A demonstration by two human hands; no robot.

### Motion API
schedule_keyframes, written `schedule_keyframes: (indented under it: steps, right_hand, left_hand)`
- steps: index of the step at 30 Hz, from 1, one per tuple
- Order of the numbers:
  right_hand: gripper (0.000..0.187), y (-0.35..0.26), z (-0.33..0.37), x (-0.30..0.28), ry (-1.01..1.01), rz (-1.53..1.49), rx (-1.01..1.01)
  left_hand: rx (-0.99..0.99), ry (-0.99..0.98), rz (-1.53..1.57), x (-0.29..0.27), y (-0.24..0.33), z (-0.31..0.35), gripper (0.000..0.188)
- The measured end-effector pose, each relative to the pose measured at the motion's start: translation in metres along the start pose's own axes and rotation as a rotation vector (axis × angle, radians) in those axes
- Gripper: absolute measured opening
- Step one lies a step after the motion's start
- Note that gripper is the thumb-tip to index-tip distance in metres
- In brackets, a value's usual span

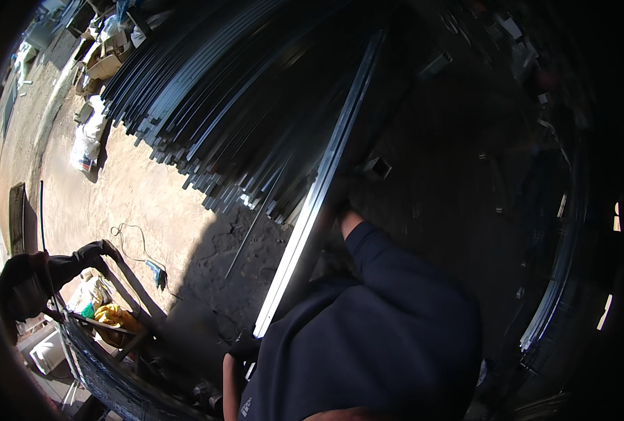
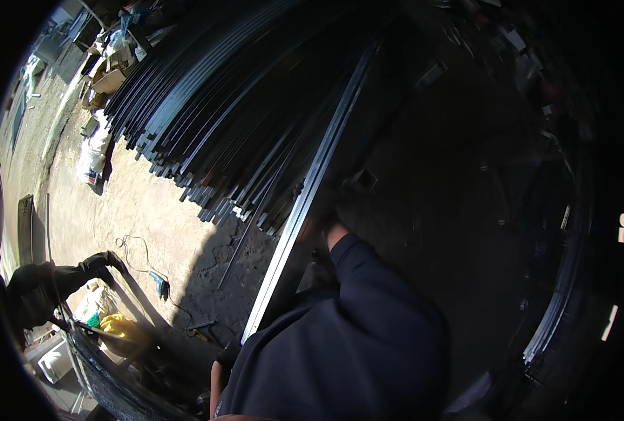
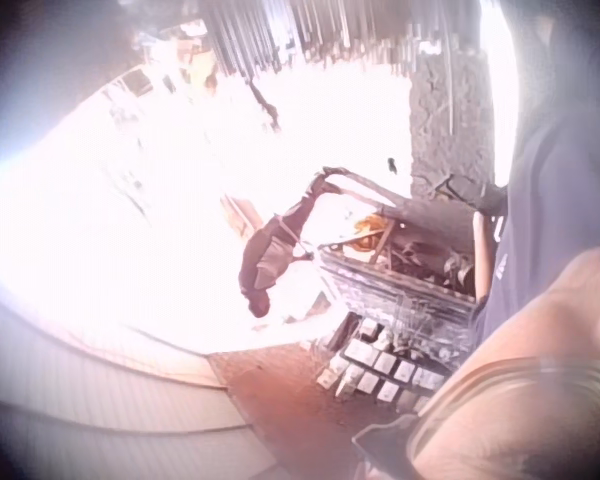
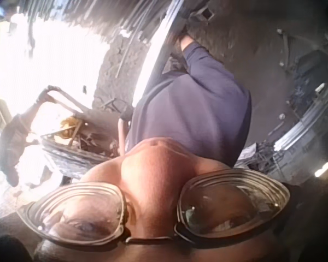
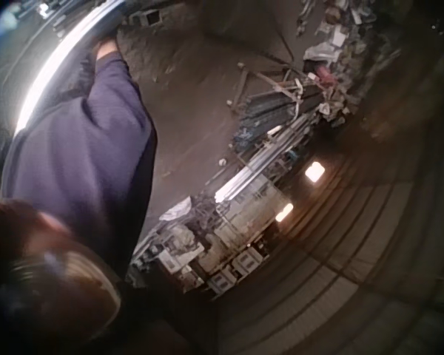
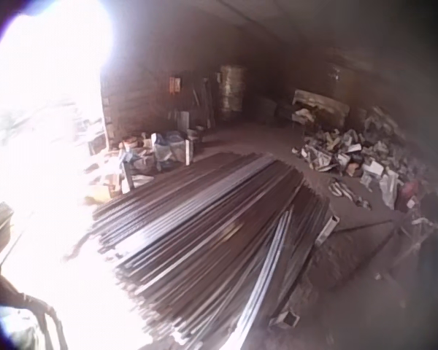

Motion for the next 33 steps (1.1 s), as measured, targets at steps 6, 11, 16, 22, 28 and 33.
schedule_keyframes:
  steps: [6,11,16,22,28,33]
  right_hand:
    - [0.051,0.041,0.031,0.059,-0.236,-0.203,0.211]
    - [0.033,0.106,0.049,0.068,0.016,-0.081,0.454]
    - [0.032,0.142,0.033,0.096,0.028,0.165,0.568]
    - [0.032,0.213,0.066,0.133,-0.118,0.319,0.741]
    - [0.032,0.340,0.163,0.154,-0.286,0.452,1.052]
    - [0.032,0.462,0.293,0.142,-0.355,0.511,1.286]
  left_hand:
    - [0.037,0.193,-0.158,-0.004,0.048,0.056,0.052]
    - [-0.032,0.305,-0.195,-0.026,0.054,0.149,0.059]
    - [-0.042,0.335,-0.155,0.021,0.003,0.184,0.054]
    - [0.038,0.552,-0.023,0.091,-0.053,0.208,0.050]
    - [0.013,0.691,0.126,0.172,-0.141,0.271,0.054]
    - [-0.150,0.807,-0.012,0.265,-0.235,0.363,0.065]
Point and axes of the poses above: each hand's wrist, its own z-axis away from the middle knuckle, its own x-axis out of the palm, y = z × x, the point moved 4 cm from there along -z, towards the middle knuckle
